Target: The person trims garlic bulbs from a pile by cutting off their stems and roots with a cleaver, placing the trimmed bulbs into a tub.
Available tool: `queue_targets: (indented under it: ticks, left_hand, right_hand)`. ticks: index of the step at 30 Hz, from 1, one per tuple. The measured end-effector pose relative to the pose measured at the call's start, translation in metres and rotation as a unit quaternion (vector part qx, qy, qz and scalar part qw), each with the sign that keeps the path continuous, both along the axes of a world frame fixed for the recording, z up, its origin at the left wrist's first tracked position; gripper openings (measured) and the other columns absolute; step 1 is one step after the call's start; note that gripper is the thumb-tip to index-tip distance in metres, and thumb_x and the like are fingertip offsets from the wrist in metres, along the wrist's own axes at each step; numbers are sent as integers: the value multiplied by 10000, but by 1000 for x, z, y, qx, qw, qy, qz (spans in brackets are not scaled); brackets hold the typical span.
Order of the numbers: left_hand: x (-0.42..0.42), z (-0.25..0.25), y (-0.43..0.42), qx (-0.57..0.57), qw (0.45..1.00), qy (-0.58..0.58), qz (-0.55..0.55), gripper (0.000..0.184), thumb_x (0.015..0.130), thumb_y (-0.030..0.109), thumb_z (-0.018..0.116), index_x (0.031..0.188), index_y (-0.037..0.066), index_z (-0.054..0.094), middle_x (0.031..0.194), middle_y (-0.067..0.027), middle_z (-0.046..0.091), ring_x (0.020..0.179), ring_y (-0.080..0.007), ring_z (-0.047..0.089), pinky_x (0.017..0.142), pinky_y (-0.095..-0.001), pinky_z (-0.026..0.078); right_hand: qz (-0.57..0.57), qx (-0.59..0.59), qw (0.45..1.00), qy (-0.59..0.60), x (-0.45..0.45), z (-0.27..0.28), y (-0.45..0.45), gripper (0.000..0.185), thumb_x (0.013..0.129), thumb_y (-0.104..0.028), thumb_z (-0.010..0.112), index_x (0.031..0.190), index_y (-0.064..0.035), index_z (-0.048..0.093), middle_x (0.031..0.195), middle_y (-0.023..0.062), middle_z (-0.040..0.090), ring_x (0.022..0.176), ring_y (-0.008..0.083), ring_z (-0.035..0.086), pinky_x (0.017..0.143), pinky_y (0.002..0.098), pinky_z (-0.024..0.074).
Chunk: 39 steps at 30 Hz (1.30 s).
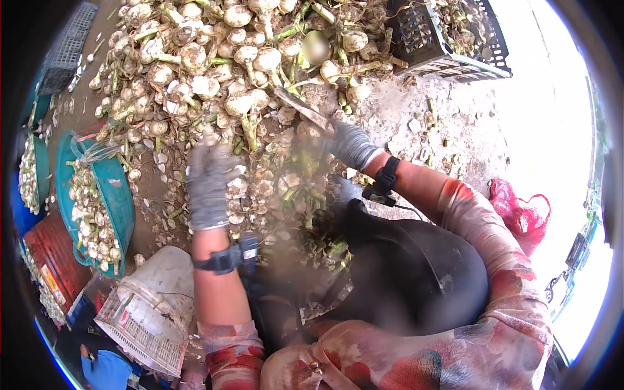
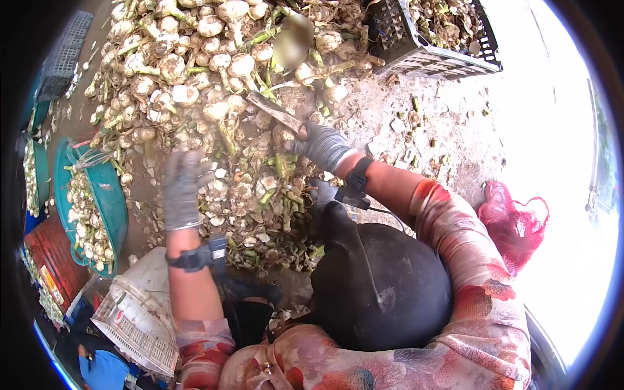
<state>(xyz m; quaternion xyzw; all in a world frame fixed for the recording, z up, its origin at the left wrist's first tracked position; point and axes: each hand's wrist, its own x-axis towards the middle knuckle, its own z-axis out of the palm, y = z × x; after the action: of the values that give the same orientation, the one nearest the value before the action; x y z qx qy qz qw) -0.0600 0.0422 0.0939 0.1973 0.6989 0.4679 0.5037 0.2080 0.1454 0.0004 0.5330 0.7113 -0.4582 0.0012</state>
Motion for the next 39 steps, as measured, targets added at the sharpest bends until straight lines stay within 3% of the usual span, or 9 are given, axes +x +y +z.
queue_targets:
  ticks: [3,5,9,13,14,16,20,26,39]
  left_hand:
    - [78,-108,16,-50,979,105,-169,626,802,217,754,1323,48,452,1148,-140,607,961,-237,618,843,-346,524]
    - [95,-60,42,-153,907,255,-299,684,761,192,778,1342,52,445,1157,-163,601,1008,-223,597,870,-354,496]
    - [87,-80,21,-128,947,193,-223,675,759,184,775,1336,49,452,1128,-172,594,1037,-202,578,863,-340,492]
    - [68,-53,-6,-19,987,-95,-131,557,840,196,714,1320,68,463,1202,-144,559,1055,-216,573,919,-355,471]
    - [53,-80,-19,23,947,89,-309,543,863,233,690,1329,76,458,1238,-130,548,1073,-227,572,948,-367,456]
    - [35,-85,-41,120,863,254,-420,537,907,346,623,1351,99,449,1307,-86,535,1144,-245,553,1006,-380,422]
    - [24,-58,-64,98,931,125,-329,478,924,336,583,1290,35,525,1248,-96,591,1128,-216,564,964,-374,459]
    - [26,-32,-73,85,866,273,-411,462,944,335,539,1317,64,501,1277,-107,575,1171,-243,544,992,-393,436]
    - [59,-21,-54,110,974,-4,-199,424,929,274,546,1289,58,493,1223,-98,599,1149,-207,554,941,-383,474]
  right_hand:
    - [-7,-50,999,-15,-5,-26,-6,560,836,-506,659,1011,22,594,849,206,651,818,318,644,743,391,496]
    - [44,-10,999,26,0,-39,-13,507,854,-475,648,979,15,600,827,202,649,790,310,639,739,394,495]
    - [1,-41,986,160,-3,24,-20,373,882,-396,624,999,-42,613,837,164,661,744,296,639,720,401,498]
    - [165,58,969,175,1,49,-21,341,865,-322,628,1107,-83,608,907,159,664,874,349,643,756,419,501]
    - [195,63,967,152,0,58,-21,370,843,-310,644,1141,-96,594,971,144,654,906,353,638,770,419,508]
    - [220,111,956,161,-3,69,-23,378,829,-313,651,1134,-98,588,1011,134,646,906,354,637,771,419,512]
    - [268,173,930,183,-3,83,-26,364,816,-286,632,1129,-108,577,1046,114,631,869,347,641,723,427,525]
    - [296,131,932,161,-2,95,-24,301,793,-199,596,1087,-137,577,745,129,628,728,348,651,619,449,502]
    - [304,180,926,132,-10,72,-28,236,776,-223,613,977,-107,571,694,126,612,659,352,642,548,442,497]
